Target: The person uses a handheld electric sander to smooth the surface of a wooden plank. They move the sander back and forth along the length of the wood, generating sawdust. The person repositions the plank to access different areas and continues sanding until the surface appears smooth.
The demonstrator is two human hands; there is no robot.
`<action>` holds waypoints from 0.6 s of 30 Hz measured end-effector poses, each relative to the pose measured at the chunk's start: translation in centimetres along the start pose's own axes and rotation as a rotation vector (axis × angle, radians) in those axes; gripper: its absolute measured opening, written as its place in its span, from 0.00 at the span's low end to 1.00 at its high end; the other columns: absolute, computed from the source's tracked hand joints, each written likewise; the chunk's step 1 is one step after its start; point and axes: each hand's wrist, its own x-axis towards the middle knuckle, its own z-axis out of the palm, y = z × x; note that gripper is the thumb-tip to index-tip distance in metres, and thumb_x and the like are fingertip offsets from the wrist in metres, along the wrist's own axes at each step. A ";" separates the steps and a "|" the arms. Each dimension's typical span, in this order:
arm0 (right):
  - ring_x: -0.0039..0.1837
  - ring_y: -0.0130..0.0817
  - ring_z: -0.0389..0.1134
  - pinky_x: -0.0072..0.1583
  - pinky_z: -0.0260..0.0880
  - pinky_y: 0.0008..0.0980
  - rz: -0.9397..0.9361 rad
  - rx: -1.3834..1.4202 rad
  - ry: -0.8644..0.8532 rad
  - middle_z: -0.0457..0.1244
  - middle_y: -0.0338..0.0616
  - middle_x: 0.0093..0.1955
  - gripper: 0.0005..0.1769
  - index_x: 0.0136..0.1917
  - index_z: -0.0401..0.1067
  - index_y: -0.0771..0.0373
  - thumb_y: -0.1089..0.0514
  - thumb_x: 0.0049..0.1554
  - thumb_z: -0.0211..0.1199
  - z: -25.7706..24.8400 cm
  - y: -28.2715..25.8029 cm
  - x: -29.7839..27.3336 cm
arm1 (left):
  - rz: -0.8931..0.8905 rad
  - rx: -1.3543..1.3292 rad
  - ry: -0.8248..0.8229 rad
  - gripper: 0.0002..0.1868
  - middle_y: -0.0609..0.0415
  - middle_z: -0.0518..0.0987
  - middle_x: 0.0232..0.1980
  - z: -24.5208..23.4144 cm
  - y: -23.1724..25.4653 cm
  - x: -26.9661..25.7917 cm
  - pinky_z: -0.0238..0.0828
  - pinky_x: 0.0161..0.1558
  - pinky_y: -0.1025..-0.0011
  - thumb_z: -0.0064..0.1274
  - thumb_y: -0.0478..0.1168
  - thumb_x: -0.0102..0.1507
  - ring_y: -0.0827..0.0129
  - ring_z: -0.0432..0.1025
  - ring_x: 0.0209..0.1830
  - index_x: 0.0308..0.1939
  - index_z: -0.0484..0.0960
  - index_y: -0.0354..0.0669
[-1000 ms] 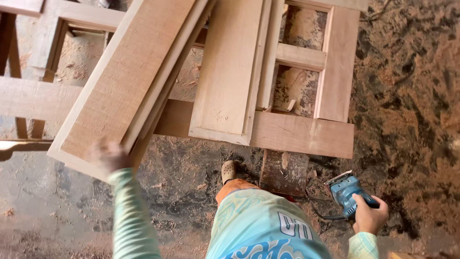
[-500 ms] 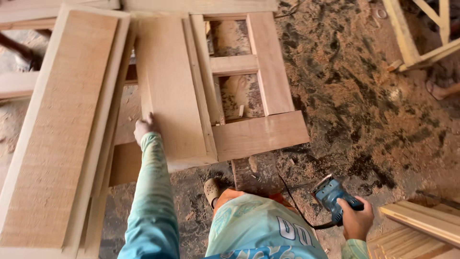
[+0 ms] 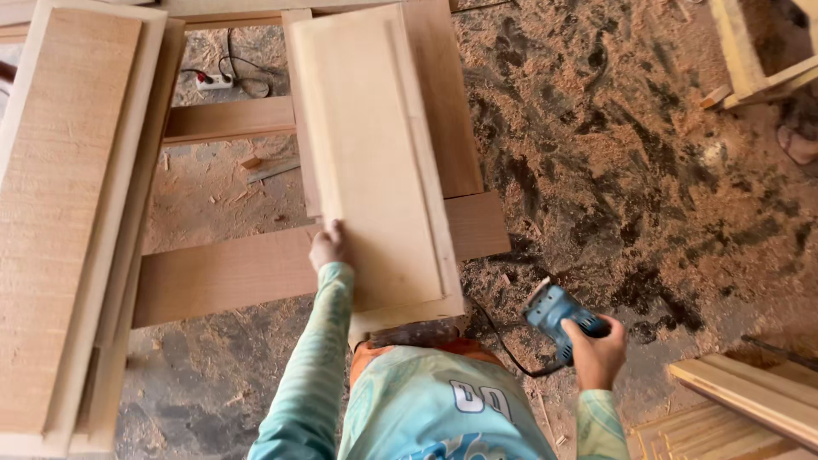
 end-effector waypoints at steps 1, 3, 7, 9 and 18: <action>0.50 0.47 0.73 0.46 0.78 0.40 -0.033 -0.021 -0.034 0.66 0.56 0.56 0.35 0.63 0.66 0.69 0.59 0.44 0.74 0.1 -0.5 1.0 | 0.005 -0.005 -0.021 0.36 0.35 0.83 0.46 2.0 1.4 -1.0 0.75 0.53 0.51 0.42 0.68 0.67 0.43 0.80 0.47 0.43 0.85 0.36; 0.48 0.47 0.73 0.45 0.77 0.43 -0.100 -0.049 -0.095 0.67 0.56 0.54 0.34 0.63 0.68 0.67 0.58 0.45 0.73 0.5 -1.6 3.2 | 0.045 -0.016 -0.019 0.34 0.35 0.83 0.45 6.1 4.6 -2.4 0.74 0.54 0.51 0.44 0.67 0.65 0.42 0.78 0.47 0.42 0.86 0.37; 0.46 0.43 0.73 0.45 0.77 0.41 -0.201 -0.097 -0.161 0.68 0.54 0.53 0.33 0.62 0.70 0.64 0.56 0.44 0.74 -0.9 -2.1 7.2 | 0.110 -0.007 0.074 0.33 0.33 0.83 0.42 13.8 9.0 -5.4 0.72 0.50 0.48 0.46 0.65 0.65 0.38 0.76 0.45 0.38 0.84 0.35; 0.47 0.41 0.73 0.49 0.76 0.40 -0.304 -0.103 -0.166 0.70 0.53 0.52 0.33 0.61 0.71 0.64 0.55 0.43 0.75 -1.1 -2.4 9.2 | 0.202 -0.037 0.201 0.30 0.33 0.82 0.41 15.2 10.8 -5.3 0.71 0.48 0.46 0.48 0.64 0.64 0.36 0.75 0.44 0.39 0.84 0.37; 0.55 0.50 0.70 0.56 0.71 0.46 -0.562 -0.149 -0.208 0.67 0.56 0.55 0.33 0.59 0.71 0.66 0.54 0.42 0.76 -2.8 -1.7 13.6 | 0.083 0.346 -0.009 0.29 0.35 0.79 0.51 11.4 14.9 -8.0 0.70 0.56 0.47 0.47 0.64 0.65 0.40 0.73 0.53 0.51 0.80 0.42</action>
